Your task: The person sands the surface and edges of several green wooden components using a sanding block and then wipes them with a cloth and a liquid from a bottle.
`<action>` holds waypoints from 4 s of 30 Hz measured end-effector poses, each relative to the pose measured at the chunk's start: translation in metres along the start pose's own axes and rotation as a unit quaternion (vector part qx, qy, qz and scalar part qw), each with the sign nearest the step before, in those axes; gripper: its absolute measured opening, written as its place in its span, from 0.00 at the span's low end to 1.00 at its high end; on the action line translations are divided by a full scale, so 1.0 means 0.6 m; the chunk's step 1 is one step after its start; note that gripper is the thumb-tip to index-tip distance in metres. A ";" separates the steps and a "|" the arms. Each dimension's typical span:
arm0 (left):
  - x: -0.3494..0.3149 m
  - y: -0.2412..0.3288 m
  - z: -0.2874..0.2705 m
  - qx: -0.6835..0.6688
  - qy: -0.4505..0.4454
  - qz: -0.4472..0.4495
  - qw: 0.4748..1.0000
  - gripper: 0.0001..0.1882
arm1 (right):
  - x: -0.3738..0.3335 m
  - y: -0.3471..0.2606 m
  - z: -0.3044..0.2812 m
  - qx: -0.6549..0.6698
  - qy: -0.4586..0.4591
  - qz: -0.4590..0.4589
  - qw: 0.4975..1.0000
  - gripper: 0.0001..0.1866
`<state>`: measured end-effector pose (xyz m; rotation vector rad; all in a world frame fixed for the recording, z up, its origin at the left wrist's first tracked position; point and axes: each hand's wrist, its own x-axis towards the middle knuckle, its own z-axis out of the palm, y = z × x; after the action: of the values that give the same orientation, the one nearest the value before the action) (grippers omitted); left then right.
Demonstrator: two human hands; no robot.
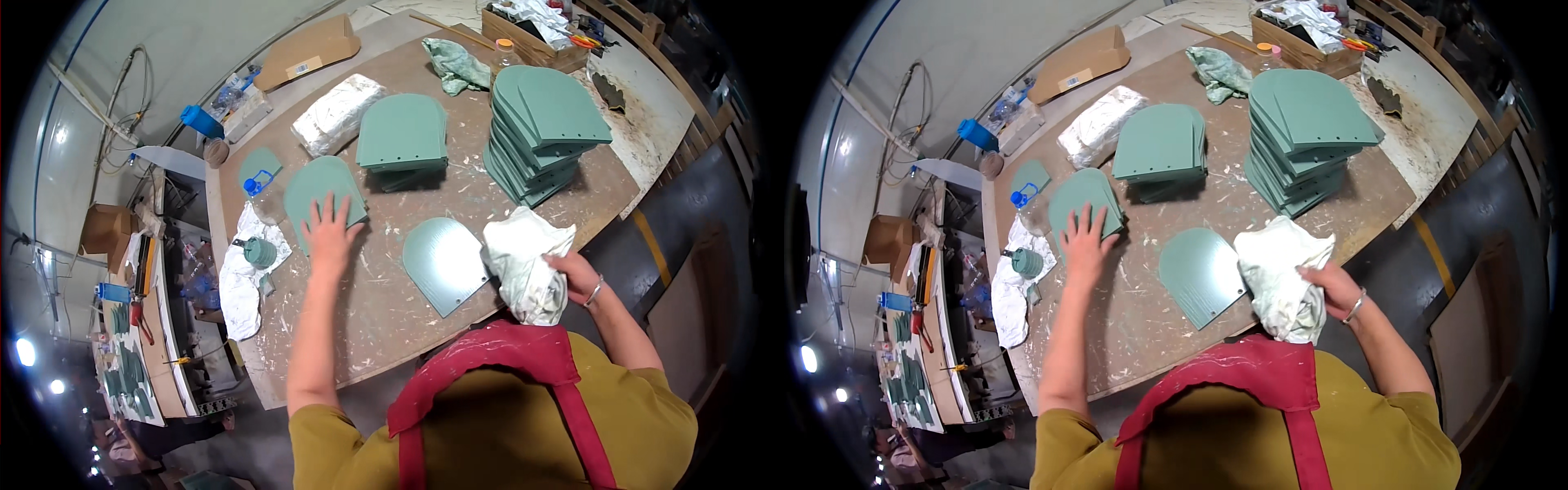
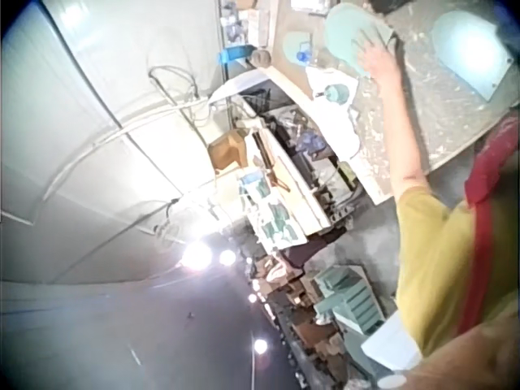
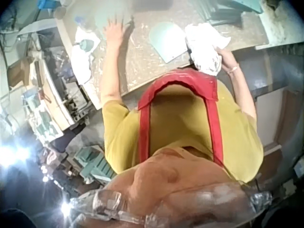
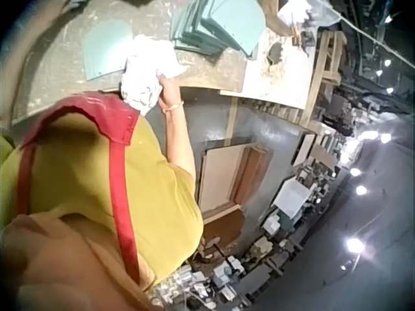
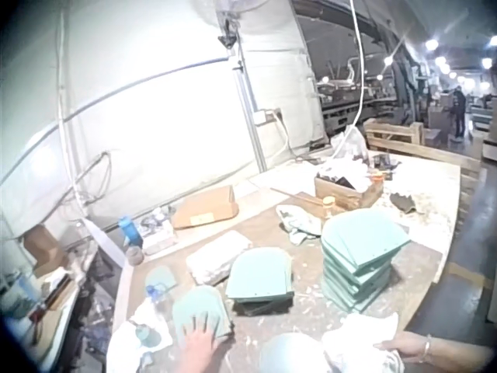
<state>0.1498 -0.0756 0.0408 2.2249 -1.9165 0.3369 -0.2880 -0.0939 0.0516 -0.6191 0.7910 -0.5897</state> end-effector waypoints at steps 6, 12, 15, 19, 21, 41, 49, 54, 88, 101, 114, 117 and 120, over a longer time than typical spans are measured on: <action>0.034 -0.040 0.034 -0.048 0.016 0.057 0.997 0.29 | -0.019 0.094 -0.046 -0.169 0.015 0.020 0.985 0.23; -0.074 0.133 0.028 -0.258 -0.029 0.092 0.961 0.25 | -0.003 0.031 -0.048 -0.019 0.141 -0.047 0.989 0.18; -0.126 0.180 0.032 -0.222 -0.067 0.030 0.972 0.36 | 0.003 0.008 -0.052 -0.157 0.123 -0.063 0.978 0.19; -0.158 0.190 0.024 -0.220 -0.087 -0.062 0.970 0.40 | 0.041 0.059 -0.065 -0.314 0.067 -0.033 0.946 0.18; -0.173 0.197 0.018 -0.225 -0.134 -0.070 0.963 0.40 | 0.059 0.069 -0.050 -0.405 0.056 -0.018 0.912 0.18; -0.090 0.270 0.005 -0.595 -0.050 -0.208 0.775 0.36 | 0.085 0.098 -0.069 -0.249 -0.033 -0.034 0.967 0.23; 0.036 0.188 -0.101 -0.571 0.051 -0.118 0.811 0.30 | 0.052 0.064 -0.072 -0.149 -0.027 -0.040 0.988 0.21; 0.237 0.115 -0.050 -0.676 0.043 -0.115 0.727 0.27 | 0.051 0.029 -0.043 -0.430 0.013 -0.236 0.872 0.20; 0.320 0.312 -0.093 -0.467 -0.045 0.023 0.883 0.16 | 0.058 0.037 -0.115 0.009 -0.076 0.016 0.997 0.23; 0.595 0.421 0.118 -0.601 -0.281 0.081 0.744 0.37 | 0.049 0.015 -0.202 0.007 -0.081 -0.004 0.997 0.35; 0.597 0.477 0.184 -0.600 -0.156 0.056 0.783 0.36 | 0.024 0.024 -0.174 0.088 -0.028 0.036 0.995 0.33; 0.596 0.419 0.117 -0.726 -0.099 0.032 0.680 0.36 | 0.028 0.049 -0.170 0.030 -0.024 0.002 0.999 0.28; 0.568 0.339 0.007 -0.686 0.023 0.070 0.724 0.31 | 0.046 0.067 -0.183 -0.119 0.043 0.021 0.992 0.25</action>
<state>-0.0031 -0.4298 0.1338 1.0046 -1.3875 -0.7846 -0.3489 -0.1166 -0.0495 -0.7965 0.9621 -0.4902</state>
